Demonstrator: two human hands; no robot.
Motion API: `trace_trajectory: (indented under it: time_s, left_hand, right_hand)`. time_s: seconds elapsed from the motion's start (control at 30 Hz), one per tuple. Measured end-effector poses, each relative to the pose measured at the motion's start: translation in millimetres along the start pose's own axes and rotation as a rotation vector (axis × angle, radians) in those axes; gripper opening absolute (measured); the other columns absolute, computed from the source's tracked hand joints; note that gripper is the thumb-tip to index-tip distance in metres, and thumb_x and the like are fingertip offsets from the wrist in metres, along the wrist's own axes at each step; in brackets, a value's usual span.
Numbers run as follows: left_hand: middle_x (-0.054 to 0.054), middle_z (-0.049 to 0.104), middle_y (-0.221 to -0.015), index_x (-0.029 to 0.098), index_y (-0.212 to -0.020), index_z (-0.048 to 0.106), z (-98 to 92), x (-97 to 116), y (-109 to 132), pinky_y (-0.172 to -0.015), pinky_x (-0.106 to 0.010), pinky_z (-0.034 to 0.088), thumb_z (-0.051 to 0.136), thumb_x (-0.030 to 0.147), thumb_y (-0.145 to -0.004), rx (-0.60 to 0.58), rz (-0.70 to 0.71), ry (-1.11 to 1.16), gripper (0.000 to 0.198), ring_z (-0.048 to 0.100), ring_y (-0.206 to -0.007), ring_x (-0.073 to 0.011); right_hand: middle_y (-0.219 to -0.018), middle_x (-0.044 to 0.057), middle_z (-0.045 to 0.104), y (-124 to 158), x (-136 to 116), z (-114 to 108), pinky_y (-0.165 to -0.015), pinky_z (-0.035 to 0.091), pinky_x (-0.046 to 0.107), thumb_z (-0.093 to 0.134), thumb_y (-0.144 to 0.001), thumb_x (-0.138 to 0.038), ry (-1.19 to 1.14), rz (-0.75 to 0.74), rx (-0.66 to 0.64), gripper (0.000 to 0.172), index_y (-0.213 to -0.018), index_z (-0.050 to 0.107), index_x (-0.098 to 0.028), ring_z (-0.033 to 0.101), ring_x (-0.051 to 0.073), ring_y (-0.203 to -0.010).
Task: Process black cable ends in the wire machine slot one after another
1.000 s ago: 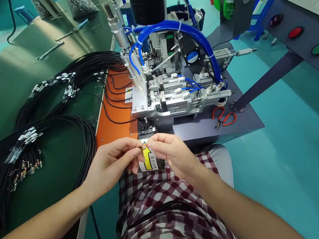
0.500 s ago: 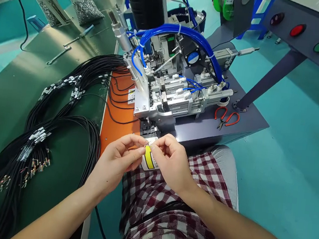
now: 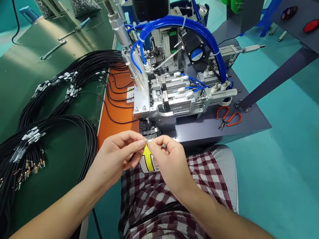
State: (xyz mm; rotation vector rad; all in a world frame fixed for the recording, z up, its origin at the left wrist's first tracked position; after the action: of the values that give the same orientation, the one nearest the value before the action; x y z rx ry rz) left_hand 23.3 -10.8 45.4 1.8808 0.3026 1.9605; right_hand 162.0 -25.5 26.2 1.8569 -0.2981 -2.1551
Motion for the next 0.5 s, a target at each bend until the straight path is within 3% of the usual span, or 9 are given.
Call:
trace_trajectory:
  time_s: [0.13,0.2,0.27,0.37,0.5]
  left_hand:
    - [0.004,0.053,-0.055,0.013,-0.069,0.056,4.1,-3,-6,-0.035,-0.015,0.023,0.065,0.025,-0.081,-0.151,-0.197,0.325,0.019,0.035,-0.034,-0.0009]
    - [0.006,0.05,-0.052,0.015,-0.072,0.055,3.5,-7,-7,-0.035,-0.014,0.024,0.063,0.023,-0.083,-0.151,-0.214,0.416,0.016,0.036,-0.034,-0.0018]
    - [0.006,0.05,-0.049,0.016,-0.077,0.054,0.9,-13,-8,-0.036,-0.014,0.026,0.061,0.021,-0.084,-0.105,-0.196,0.438,0.012,0.038,-0.034,-0.0028]
    - [0.005,0.055,-0.05,0.016,-0.078,0.052,-3.8,-19,-8,-0.037,-0.015,0.028,0.058,0.02,-0.087,-0.068,-0.152,0.393,0.012,0.039,-0.032,-0.0025]
    - [0.003,0.061,-0.058,0.015,-0.078,0.052,-7.0,-20,-8,-0.036,-0.015,0.027,0.057,0.021,-0.087,-0.093,-0.141,0.322,0.012,0.041,-0.03,-0.0027]
  right_hand:
    - [-0.069,-0.001,0.048,-2,-3,1,-0.055,0.04,0.025,0.056,-0.086,-0.016,0.396,-0.574,0.171,0.018,-0.068,0.053,-0.019,0.047,0.012,-0.06]
    - [-0.07,0.0,0.049,-3,0,3,-0.052,0.039,0.025,0.056,-0.084,-0.011,0.587,-0.831,0.23,0.016,-0.071,0.056,-0.018,0.047,0.011,-0.058]
    - [-0.069,0.0,0.05,-3,5,5,-0.049,0.037,0.025,0.058,-0.083,-0.009,0.729,-0.963,0.248,0.014,-0.073,0.058,-0.017,0.045,0.011,-0.054]
    - [-0.068,0.001,0.053,-3,8,5,-0.052,0.038,0.026,0.057,-0.085,-0.009,0.822,-0.934,0.184,0.014,-0.073,0.061,-0.016,0.048,0.011,-0.055]
    - [-0.077,0.001,0.058,-6,3,-4,-0.056,0.041,0.025,0.058,-0.087,-0.015,0.701,-0.611,0.056,0.01,-0.081,0.066,-0.018,0.052,0.011,-0.059]
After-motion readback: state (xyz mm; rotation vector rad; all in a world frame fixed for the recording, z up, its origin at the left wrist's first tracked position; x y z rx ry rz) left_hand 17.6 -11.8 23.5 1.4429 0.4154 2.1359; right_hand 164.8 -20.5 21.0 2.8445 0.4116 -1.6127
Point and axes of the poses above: each hand's wrist, its own y-axis away from the middle knuckle, its own z-axis out of the palm, x = y × z, the point moved 2 cm from there along -y, towards the middle knuckle
